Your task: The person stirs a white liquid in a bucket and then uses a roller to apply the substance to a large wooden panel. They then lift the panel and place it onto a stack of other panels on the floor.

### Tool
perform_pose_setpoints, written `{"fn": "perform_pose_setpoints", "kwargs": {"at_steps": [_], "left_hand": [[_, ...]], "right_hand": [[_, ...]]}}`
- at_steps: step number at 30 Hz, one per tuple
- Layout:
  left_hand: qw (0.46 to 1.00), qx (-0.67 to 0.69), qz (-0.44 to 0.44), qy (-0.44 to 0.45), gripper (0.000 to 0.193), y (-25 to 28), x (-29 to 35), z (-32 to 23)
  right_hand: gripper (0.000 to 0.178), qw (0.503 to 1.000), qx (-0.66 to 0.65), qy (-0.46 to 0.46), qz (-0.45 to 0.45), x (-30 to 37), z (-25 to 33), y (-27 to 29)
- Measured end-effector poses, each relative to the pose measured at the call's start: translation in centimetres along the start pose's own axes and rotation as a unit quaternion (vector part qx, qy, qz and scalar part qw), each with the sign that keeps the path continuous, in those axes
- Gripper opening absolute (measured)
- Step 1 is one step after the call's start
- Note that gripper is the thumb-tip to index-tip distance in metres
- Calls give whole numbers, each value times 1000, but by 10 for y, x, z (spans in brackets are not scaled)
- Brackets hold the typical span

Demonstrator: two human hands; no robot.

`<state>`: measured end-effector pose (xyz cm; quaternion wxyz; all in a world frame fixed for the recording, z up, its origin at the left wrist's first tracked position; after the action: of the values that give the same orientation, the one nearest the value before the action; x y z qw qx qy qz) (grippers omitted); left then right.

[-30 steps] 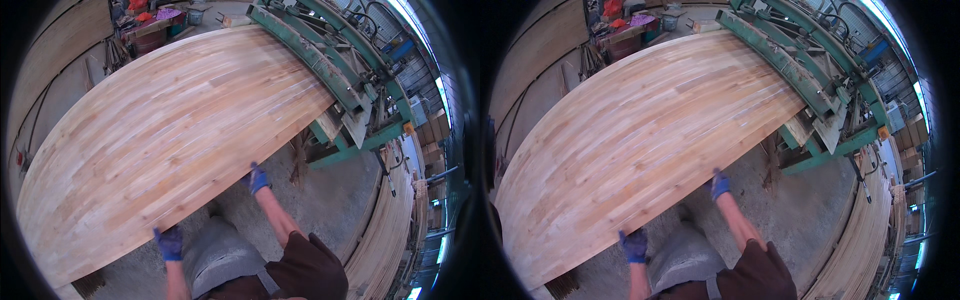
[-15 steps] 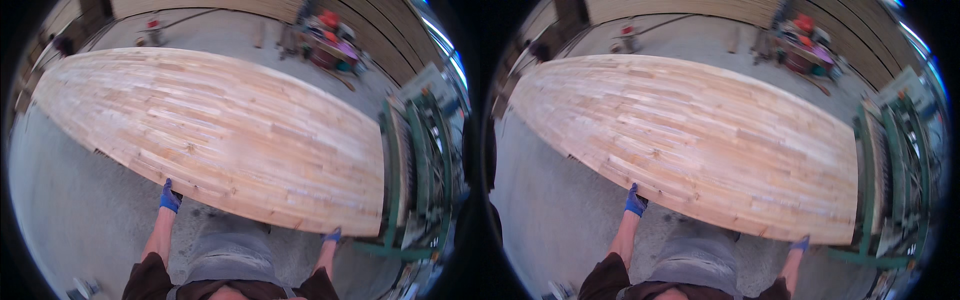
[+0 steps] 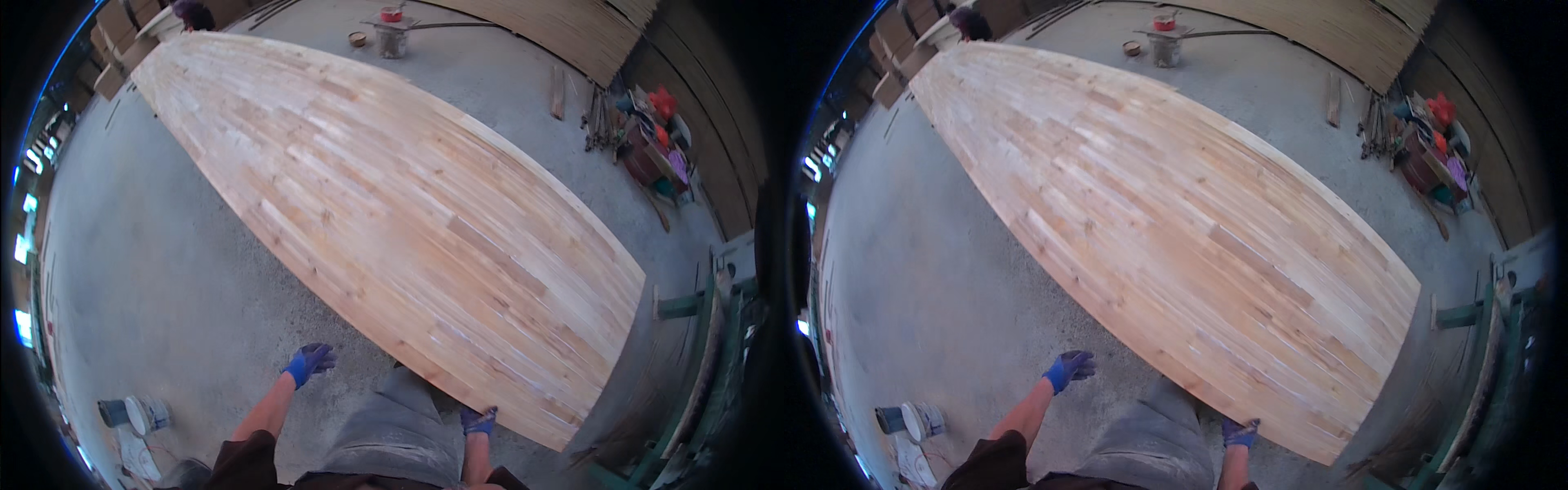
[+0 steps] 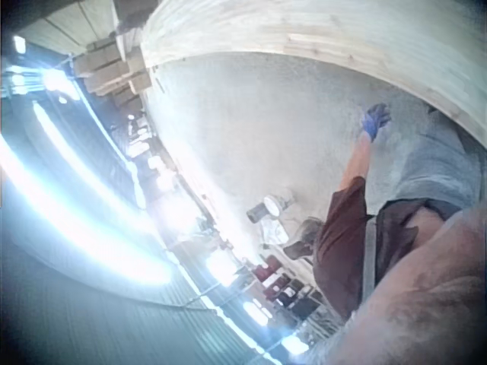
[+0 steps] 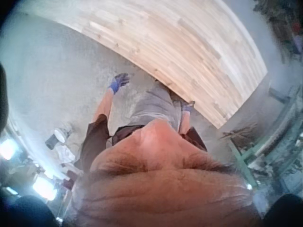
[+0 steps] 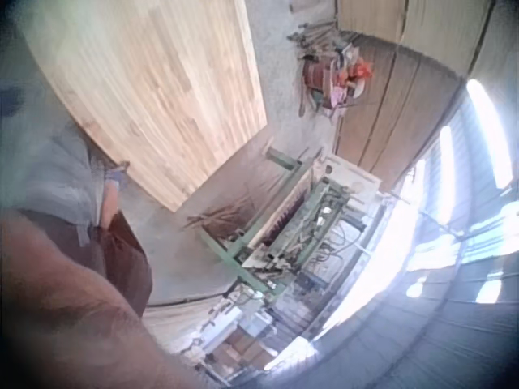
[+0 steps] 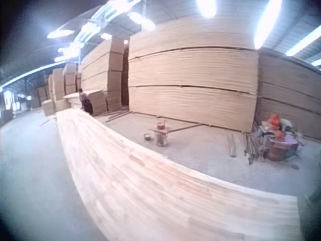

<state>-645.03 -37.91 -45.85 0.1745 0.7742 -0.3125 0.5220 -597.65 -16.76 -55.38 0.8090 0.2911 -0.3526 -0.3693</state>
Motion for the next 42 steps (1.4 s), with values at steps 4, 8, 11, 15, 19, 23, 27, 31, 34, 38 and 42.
{"fn": "perform_pose_setpoints", "kwargs": {"at_steps": [4,8,11,15,19,23,27,31,34,38,42], "left_hand": [[995,65,-56,43,37,-19,52,103],[988,106,-94,57,41,29,69,190],[979,160,-92,83,45,62,100,281],[965,217,-141,40,43,57,138,303],[977,169,-123,-27,46,10,128,251],[987,82,-91,-100,45,-82,107,214],[989,51,-94,-99,40,-174,106,213],[998,9,-4,-69,47,-318,108,223],[999,29,15,-4,48,-319,124,196],[997,2,71,39,73,-330,110,175],[989,63,124,44,91,-387,56,164]], "right_hand": [[56,977,-209,28,12,-38,-91,-22],[58,974,-195,110,-27,-56,-107,-49],[56,390,-888,-240,-40,-37,-87,-24],[59,433,-841,-296,-128,-48,-49,-7],[51,423,-845,-318,-75,-45,-47,7],[56,444,-838,-317,-32,-34,-58,2],[61,411,-847,-336,42,-20,-46,28],[65,457,-831,-292,122,-10,-101,72],[68,460,-802,-337,176,-25,-62,50],[59,522,-771,-341,132,10,-26,94],[53,528,-781,-322,85,27,-86,131]]}}
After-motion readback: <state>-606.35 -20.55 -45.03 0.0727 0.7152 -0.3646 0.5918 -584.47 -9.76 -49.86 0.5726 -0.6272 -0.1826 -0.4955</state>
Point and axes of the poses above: each hand's wrist, its own x-axis away from the middle knuckle, its own y-axis out of the back of the hand, z = x × y, the point moved 1 cm from there along -x, towards the middle knuckle, and after that the axes turned 5 degrees about y, right-handed, at the moved point
